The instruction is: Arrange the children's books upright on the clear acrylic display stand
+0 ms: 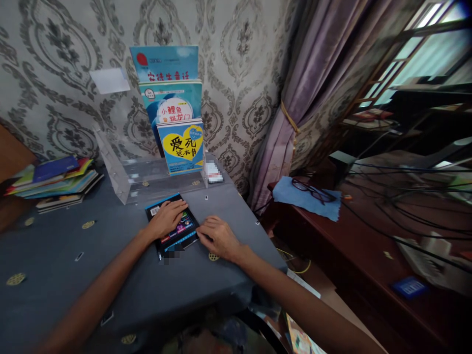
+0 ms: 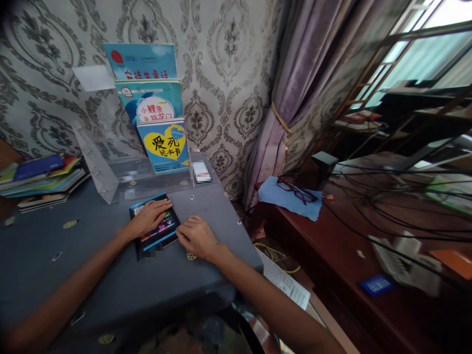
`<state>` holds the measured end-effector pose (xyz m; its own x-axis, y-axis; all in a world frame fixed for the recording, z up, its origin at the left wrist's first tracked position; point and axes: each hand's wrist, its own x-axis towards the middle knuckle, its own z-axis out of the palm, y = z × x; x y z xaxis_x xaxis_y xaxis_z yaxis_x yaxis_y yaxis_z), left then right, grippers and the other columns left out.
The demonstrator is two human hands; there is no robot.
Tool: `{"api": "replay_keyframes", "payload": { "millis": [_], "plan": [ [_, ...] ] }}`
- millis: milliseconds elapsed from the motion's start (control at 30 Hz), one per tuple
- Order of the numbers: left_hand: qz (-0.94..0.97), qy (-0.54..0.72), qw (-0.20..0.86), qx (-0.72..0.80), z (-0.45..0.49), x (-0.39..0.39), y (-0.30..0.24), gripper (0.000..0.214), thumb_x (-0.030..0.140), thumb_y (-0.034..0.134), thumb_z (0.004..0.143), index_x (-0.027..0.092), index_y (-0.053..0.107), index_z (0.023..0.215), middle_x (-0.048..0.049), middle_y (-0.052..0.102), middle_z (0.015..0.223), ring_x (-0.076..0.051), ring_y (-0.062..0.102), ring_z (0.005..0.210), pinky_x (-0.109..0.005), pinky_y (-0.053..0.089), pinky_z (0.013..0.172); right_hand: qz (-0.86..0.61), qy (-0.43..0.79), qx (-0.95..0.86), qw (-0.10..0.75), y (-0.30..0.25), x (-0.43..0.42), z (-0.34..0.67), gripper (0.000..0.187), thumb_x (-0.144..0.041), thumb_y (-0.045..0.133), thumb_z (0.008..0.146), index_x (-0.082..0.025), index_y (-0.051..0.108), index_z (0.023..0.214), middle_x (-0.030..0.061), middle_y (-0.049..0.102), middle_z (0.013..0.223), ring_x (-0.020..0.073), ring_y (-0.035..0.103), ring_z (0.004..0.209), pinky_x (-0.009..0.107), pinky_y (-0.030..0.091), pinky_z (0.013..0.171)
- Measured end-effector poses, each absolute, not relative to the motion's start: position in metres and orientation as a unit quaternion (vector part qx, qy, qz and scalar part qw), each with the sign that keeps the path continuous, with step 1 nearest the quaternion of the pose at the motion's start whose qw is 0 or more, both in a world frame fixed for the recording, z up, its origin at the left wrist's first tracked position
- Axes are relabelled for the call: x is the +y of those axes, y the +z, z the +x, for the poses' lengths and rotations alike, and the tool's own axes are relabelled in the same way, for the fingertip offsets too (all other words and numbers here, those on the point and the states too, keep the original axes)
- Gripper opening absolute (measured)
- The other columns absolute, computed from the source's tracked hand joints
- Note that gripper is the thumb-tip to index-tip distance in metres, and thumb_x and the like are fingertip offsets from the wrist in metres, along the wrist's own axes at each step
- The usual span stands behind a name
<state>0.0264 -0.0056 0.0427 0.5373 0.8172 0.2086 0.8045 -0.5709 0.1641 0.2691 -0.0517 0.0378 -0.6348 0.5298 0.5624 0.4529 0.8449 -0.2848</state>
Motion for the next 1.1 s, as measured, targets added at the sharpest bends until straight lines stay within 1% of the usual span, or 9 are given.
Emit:
{"api": "replay_keyframes", "payload": {
  "millis": [167, 333, 433, 533, 700, 833, 900, 1000, 1100],
  "plan": [
    [0.895, 0.116, 0.049, 0.427, 0.036, -0.029, 0.05, 0.041, 0.027, 0.038, 0.1, 0.024, 0.059, 0.134, -0.0083, 0.058, 0.143, -0.021, 0.048, 0.137, -0.048, 0.034, 0.114, -0.283, 0.072, -0.894, 0.34, 0.035, -0.051, 0.269, 0.018, -0.015, 0.052, 0.094, -0.019, 0.066, 0.084, 0.0044, 0.072, 0.077, 0.0183, 0.064, 0.077, 0.033, 0.048, 0.084],
    [0.909, 0.105, 0.058, 0.399, 0.047, -0.05, 0.055, 0.042, 0.021, 0.038, 0.098, 0.027, 0.06, 0.134, -0.0089, 0.056, 0.145, -0.023, 0.048, 0.137, -0.049, 0.036, 0.113, -0.291, 0.096, -0.879, 0.366, 0.031, -0.05, 0.27, 0.018, -0.015, 0.053, 0.093, -0.019, 0.069, 0.085, 0.0042, 0.075, 0.081, 0.0172, 0.068, 0.076, 0.034, 0.049, 0.094],
    [0.911, 0.102, 0.059, 0.395, 0.05, -0.059, 0.053, 0.045, 0.019, 0.04, 0.097, 0.029, 0.056, 0.138, -0.0091, 0.054, 0.147, -0.023, 0.047, 0.138, -0.05, 0.034, 0.115, -0.33, 0.139, -0.853, 0.379, 0.034, -0.052, 0.271, 0.02, -0.019, 0.052, 0.095, -0.019, 0.07, 0.086, 0.0053, 0.075, 0.084, 0.0178, 0.069, 0.08, 0.03, 0.052, 0.084],
    [0.911, 0.1, 0.065, 0.395, 0.052, -0.064, 0.051, 0.047, 0.018, 0.04, 0.097, 0.029, 0.054, 0.14, -0.0085, 0.053, 0.148, -0.024, 0.045, 0.14, -0.051, 0.032, 0.116, -0.371, 0.187, -0.828, 0.376, 0.038, -0.053, 0.271, 0.025, -0.022, 0.051, 0.097, -0.019, 0.069, 0.08, 0.0038, 0.074, 0.078, 0.0169, 0.068, 0.074, 0.027, 0.05, 0.073],
    [0.914, 0.109, 0.069, 0.385, 0.051, -0.067, 0.049, 0.046, 0.016, 0.04, 0.097, 0.031, 0.058, 0.136, -0.0072, 0.054, 0.147, -0.025, 0.045, 0.139, -0.053, 0.032, 0.115, -0.404, 0.186, -0.815, 0.372, 0.042, -0.054, 0.271, 0.028, -0.025, 0.052, 0.097, -0.019, 0.068, 0.074, 0.0022, 0.071, 0.071, 0.016, 0.065, 0.069, 0.026, 0.046, 0.071],
    [0.92, 0.141, 0.058, 0.361, 0.052, -0.071, 0.048, 0.045, 0.011, 0.043, 0.095, 0.03, 0.064, 0.129, -0.0077, 0.059, 0.138, -0.025, 0.049, 0.133, -0.051, 0.038, 0.111, -0.392, 0.197, -0.814, 0.379, 0.042, -0.054, 0.271, 0.025, -0.026, 0.052, 0.097, -0.02, 0.071, 0.081, 0.0029, 0.074, 0.077, 0.0167, 0.066, 0.074, 0.027, 0.047, 0.075],
    [0.922, 0.165, 0.048, 0.348, 0.054, -0.074, 0.047, 0.042, 0.009, 0.045, 0.094, 0.027, 0.067, 0.125, -0.0091, 0.063, 0.128, -0.023, 0.055, 0.123, -0.045, 0.044, 0.106, -0.375, 0.216, -0.821, 0.374, 0.04, -0.054, 0.27, 0.024, -0.026, 0.052, 0.097, -0.02, 0.072, 0.085, 0.0036, 0.075, 0.082, 0.0174, 0.067, 0.078, 0.028, 0.048, 0.077],
    [0.923, 0.178, 0.022, 0.341, 0.056, -0.078, 0.046, 0.039, 0.008, 0.045, 0.094, 0.024, 0.067, 0.122, -0.009, 0.066, 0.114, -0.021, 0.06, 0.109, -0.04, 0.05, 0.097, -0.352, 0.228, -0.834, 0.358, 0.038, -0.054, 0.27, 0.024, -0.024, 0.051, 0.096, -0.02, 0.072, 0.085, 0.0042, 0.075, 0.082, 0.018, 0.067, 0.079, 0.029, 0.05, 0.077],
    [0.924, 0.18, -0.002, 0.336, 0.052, -0.084, 0.044, 0.037, 0.01, 0.046, 0.095, 0.024, 0.066, 0.123, -0.0082, 0.065, 0.113, -0.021, 0.059, 0.107, -0.04, 0.051, 0.096, -0.343, 0.216, -0.846, 0.347, 0.037, -0.054, 0.27, 0.024, -0.022, 0.051, 0.097, -0.02, 0.071, 0.084, 0.0048, 0.076, 0.084, 0.0183, 0.067, 0.081, 0.029, 0.05, 0.077]
  ]
}}
